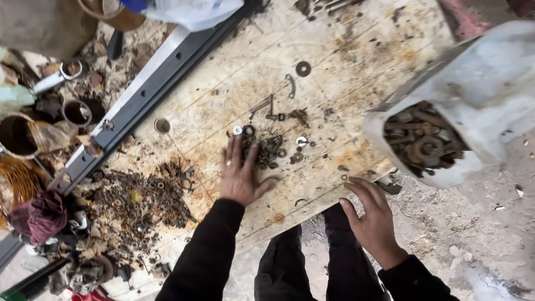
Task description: The person places a metal engine block on a cluttered workbench and then sorts through a large pile of mixed metal parts, including bolts, nuts, and washers. They pick up handfuls of the parts and transfer them into a white plastic container.
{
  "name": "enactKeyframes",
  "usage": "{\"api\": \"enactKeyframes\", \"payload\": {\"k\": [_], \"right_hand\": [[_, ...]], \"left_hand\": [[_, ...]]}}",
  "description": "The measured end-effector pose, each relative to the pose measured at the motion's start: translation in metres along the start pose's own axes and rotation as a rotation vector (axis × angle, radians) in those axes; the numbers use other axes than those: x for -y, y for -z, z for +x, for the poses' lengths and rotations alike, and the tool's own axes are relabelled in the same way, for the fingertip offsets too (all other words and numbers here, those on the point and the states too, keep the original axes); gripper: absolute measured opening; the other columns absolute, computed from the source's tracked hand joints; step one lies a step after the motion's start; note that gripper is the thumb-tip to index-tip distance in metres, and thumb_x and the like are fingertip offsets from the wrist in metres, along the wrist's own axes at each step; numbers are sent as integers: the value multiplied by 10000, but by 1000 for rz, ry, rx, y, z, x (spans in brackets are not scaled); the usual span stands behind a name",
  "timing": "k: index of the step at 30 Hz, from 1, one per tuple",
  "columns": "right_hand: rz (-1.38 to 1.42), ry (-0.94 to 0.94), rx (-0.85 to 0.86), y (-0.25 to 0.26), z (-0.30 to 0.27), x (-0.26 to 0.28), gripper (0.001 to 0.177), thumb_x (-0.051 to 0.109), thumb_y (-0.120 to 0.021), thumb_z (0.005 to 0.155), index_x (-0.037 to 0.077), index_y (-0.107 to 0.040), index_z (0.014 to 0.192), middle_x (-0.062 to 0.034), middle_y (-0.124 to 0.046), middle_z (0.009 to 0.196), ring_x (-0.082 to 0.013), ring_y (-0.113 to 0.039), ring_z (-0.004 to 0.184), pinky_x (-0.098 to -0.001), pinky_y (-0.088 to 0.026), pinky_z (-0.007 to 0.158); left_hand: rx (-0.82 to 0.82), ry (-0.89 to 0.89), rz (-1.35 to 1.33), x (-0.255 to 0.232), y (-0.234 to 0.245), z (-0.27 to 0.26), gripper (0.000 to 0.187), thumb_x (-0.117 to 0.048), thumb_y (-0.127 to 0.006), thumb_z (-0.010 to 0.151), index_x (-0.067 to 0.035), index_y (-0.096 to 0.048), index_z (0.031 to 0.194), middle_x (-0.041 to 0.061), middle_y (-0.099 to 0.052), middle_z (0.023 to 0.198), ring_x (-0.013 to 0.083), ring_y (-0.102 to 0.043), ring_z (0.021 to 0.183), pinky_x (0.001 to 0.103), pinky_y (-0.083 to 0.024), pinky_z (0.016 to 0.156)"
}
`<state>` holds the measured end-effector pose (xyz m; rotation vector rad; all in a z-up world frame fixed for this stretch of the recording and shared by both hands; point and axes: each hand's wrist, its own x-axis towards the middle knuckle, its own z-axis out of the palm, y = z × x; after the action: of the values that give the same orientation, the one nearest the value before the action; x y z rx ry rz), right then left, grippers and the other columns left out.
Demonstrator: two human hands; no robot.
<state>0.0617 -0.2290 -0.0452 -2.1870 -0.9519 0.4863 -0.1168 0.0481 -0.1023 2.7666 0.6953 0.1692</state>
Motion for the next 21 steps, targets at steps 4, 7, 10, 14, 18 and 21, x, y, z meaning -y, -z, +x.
{"api": "enactKeyframes", "payload": {"k": [4,7,10,14,18,21], "right_hand": [[30,35,45,-19,9,21,349,302,-676,960,52,-668,1203,-108,-636,1307,-304,-591,1265,-428,-499,1049],[32,33,98,-38,-10,13,365,354,-642,980,62,-667,1197,-109,-630,1310,-288,-593,1274,-420,-513,1052],[21,13,162,-41,-23,20,402,399,-614,979,68,-675,1199,-120,-627,1305,-285,-595,1269,-415,-518,1042],[23,-19,202,-32,-34,27,409,397,-615,968,67,-680,1200,-125,-629,1289,-283,-611,1243,-409,-523,1023],[51,-56,191,-18,-40,31,377,346,-651,953,61,-680,1197,-116,-645,1256,-272,-638,1200,-394,-533,993],[57,-84,175,-11,-43,29,368,322,-669,941,63,-684,1202,-110,-655,1239,-267,-647,1181,-390,-534,979]], "left_hand": [[152,-67,161,1,-3,39,911,-857,-460,814,-238,-500,1481,239,-311,1554,432,-318,1409,708,-257,1102],[115,-170,128,23,-29,51,729,-737,-466,958,-181,-555,1420,252,-470,1437,446,-481,1302,675,-420,1021],[128,-232,199,49,-66,67,617,-642,-454,1092,-95,-574,1350,222,-555,1233,411,-621,1136,562,-587,835],[41,-319,353,43,-51,83,563,-582,-447,1054,-88,-588,1283,203,-599,1073,325,-691,828,449,-606,537],[126,-285,299,46,-57,81,372,-279,-507,1082,-19,-578,1339,265,-623,1141,209,-664,616,323,-539,346],[32,-269,208,50,-50,79,366,-216,-595,1032,-13,-605,1336,279,-642,1210,216,-678,629,330,-558,394]]}}
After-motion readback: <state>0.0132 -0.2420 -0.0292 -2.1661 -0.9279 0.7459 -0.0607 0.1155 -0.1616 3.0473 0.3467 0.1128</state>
